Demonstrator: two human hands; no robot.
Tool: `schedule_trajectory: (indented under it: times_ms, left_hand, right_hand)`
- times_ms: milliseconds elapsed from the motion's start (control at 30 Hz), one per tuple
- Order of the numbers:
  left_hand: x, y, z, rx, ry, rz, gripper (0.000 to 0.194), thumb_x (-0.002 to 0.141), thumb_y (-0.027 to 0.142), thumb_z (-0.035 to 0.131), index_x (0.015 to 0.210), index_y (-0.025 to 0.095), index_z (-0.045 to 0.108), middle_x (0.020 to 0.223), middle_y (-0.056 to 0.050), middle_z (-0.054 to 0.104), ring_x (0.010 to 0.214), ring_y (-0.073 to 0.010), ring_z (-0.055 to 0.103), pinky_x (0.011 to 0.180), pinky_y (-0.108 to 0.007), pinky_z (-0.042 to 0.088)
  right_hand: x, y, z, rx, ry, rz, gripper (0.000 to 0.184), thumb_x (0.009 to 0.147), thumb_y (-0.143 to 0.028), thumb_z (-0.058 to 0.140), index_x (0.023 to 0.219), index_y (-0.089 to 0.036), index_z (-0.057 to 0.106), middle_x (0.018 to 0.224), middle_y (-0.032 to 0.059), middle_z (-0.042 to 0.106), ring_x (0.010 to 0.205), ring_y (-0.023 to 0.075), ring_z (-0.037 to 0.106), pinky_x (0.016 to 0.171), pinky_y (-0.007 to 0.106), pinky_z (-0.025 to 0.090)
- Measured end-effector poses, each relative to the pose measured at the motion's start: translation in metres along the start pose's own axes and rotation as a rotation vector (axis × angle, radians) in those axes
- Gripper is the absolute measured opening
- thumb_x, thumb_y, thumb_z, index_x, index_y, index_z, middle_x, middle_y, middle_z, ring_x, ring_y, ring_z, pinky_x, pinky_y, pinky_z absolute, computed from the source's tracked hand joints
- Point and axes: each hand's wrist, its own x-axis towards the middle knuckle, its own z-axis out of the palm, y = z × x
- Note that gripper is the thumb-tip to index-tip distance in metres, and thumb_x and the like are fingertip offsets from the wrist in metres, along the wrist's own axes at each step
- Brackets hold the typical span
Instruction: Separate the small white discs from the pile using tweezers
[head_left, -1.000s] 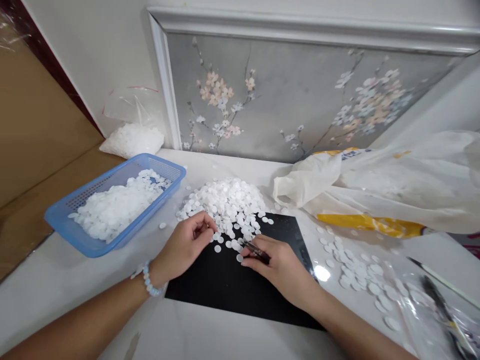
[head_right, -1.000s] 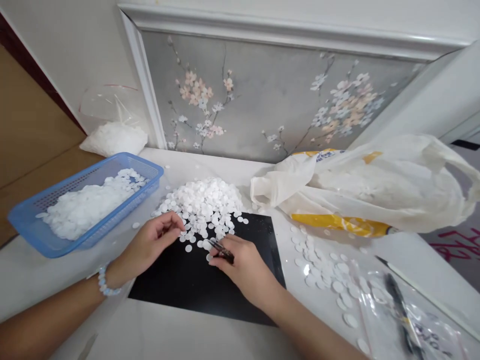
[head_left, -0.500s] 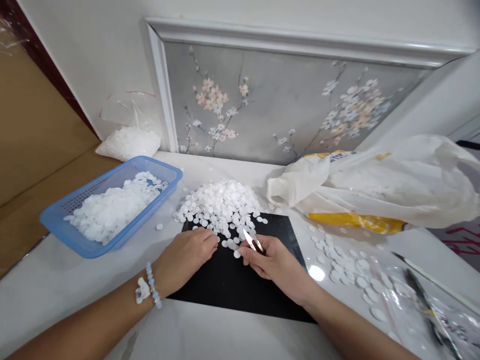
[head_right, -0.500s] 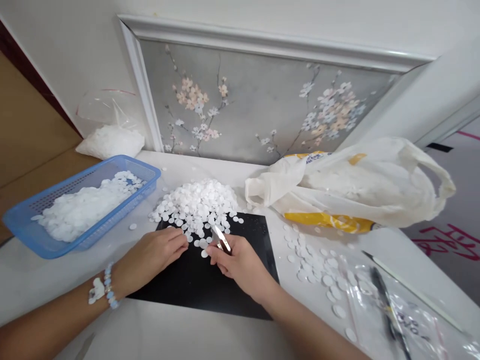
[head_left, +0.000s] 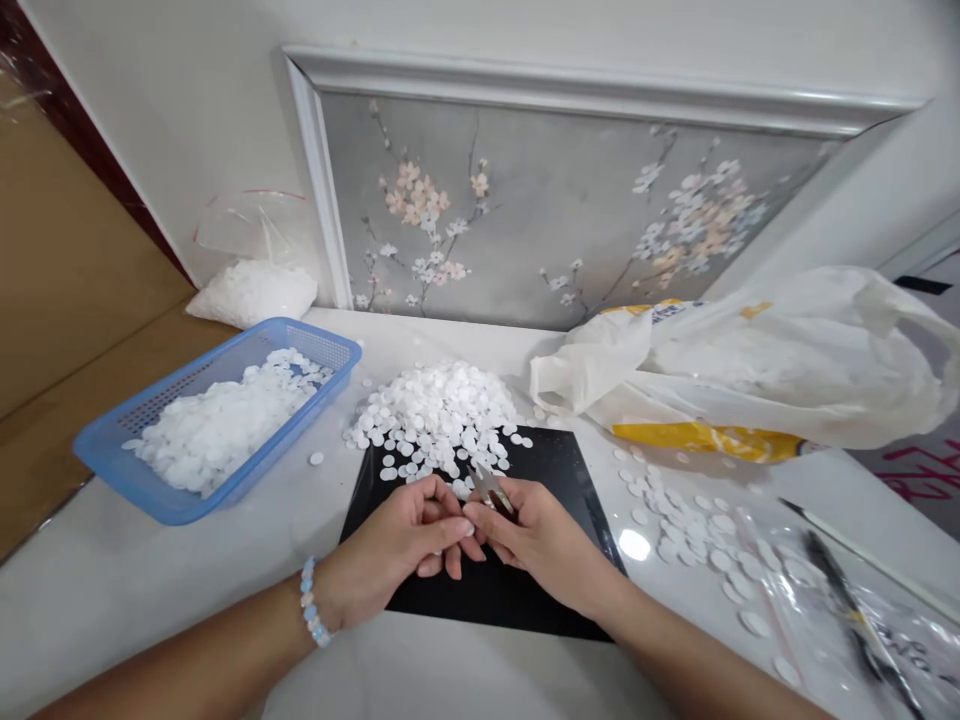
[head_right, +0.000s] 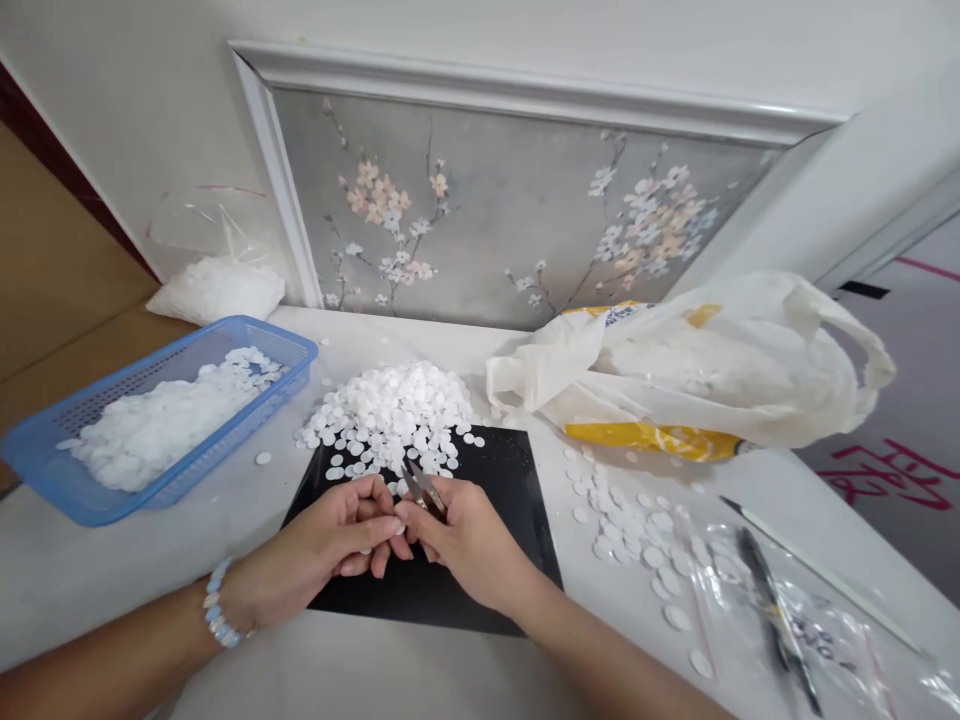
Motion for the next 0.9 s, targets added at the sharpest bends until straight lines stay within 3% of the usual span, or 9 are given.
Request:
schedule_trajectory:
  times_ms: [100, 200, 300, 367, 433, 667, 900]
  left_hand:
    - [0.001, -0.002, -0.001, 0.004, 0.003, 0.003, 0.026, 0.076, 0.032, 0.067, 0.085, 0.015, 0.05, 0.077, -0.006, 0.068, 0.055, -0.0066, 0.051, 0.046, -0.02, 0.022]
    - [0.001, -0.002, -0.001, 0.01, 0.024, -0.006, 0.027, 0.078, 0.031, 0.066, 0.095, 0.013, 0.055, 0.086, -0.01, 0.071, 0.057, -0.0061, 0.05, 0.048, -0.02, 0.024]
    - [0.0, 0.001, -0.002, -0.014, 0.048, -0.031, 0.025, 0.077, 0.03, 0.067, 0.092, 0.011, 0.059, 0.09, -0.013, 0.072, 0.056, -0.0054, 0.049, 0.049, -0.02, 0.026]
    - [0.0, 0.003, -0.003, -0.05, 0.065, -0.039, 0.023, 0.075, 0.029, 0.068, 0.087, 0.012, 0.06, 0.089, -0.013, 0.072, 0.054, -0.0051, 0.048, 0.05, -0.02, 0.027]
    - [-0.001, 0.004, -0.003, -0.076, 0.07, -0.036, 0.021, 0.074, 0.028, 0.069, 0.084, 0.012, 0.06, 0.086, -0.011, 0.072, 0.053, -0.005, 0.046, 0.05, -0.02, 0.028]
    - [-0.001, 0.002, -0.004, -0.088, 0.076, -0.038, 0.019, 0.071, 0.026, 0.069, 0.081, 0.012, 0.062, 0.077, -0.008, 0.072, 0.052, -0.0056, 0.044, 0.051, -0.021, 0.03]
    - [-0.001, 0.002, -0.005, -0.045, 0.076, -0.049, 0.019, 0.07, 0.027, 0.07, 0.08, 0.011, 0.064, 0.075, -0.01, 0.072, 0.051, -0.0056, 0.041, 0.049, -0.021, 0.027]
  right_hand:
    - [0.0, 0.003, -0.003, -0.068, 0.071, -0.029, 0.034, 0.086, -0.05, 0.053, 0.075, -0.018, 0.052, 0.058, -0.0055, 0.047, 0.046, 0.0068, 0.037, 0.042, 0.02, 0.03]
    - [-0.004, 0.006, -0.008, -0.178, 0.114, -0.06, 0.039, 0.092, -0.051, 0.042, 0.094, -0.017, 0.06, 0.063, -0.0036, 0.048, 0.052, 0.0096, 0.045, 0.047, 0.021, 0.037]
    - [-0.01, 0.006, -0.013, -0.346, 0.12, -0.11, 0.045, 0.096, -0.048, 0.031, 0.113, -0.019, 0.06, 0.079, 0.0029, 0.058, 0.076, 0.0159, 0.058, 0.068, 0.027, 0.047]
    - [-0.014, 0.004, -0.015, -0.488, 0.11, -0.194, 0.042, 0.097, -0.043, 0.031, 0.123, -0.021, 0.057, 0.1, 0.0069, 0.061, 0.096, 0.0189, 0.058, 0.085, 0.031, 0.047]
    - [-0.017, 0.003, -0.014, -0.632, 0.098, -0.267, 0.039, 0.097, -0.039, 0.034, 0.127, -0.022, 0.053, 0.111, 0.0081, 0.06, 0.103, 0.0196, 0.058, 0.09, 0.033, 0.046]
    - [-0.017, 0.006, -0.007, -1.059, 0.147, -0.438, 0.04, 0.099, -0.03, 0.027, 0.123, -0.018, 0.057, 0.097, 0.0094, 0.061, 0.073, 0.0166, 0.065, 0.063, 0.028, 0.055]
    - [-0.015, 0.008, -0.008, -1.287, 0.227, -0.711, 0.035, 0.099, -0.024, 0.03, 0.103, -0.014, 0.063, 0.082, 0.0089, 0.063, 0.074, 0.0182, 0.063, 0.058, 0.027, 0.052]
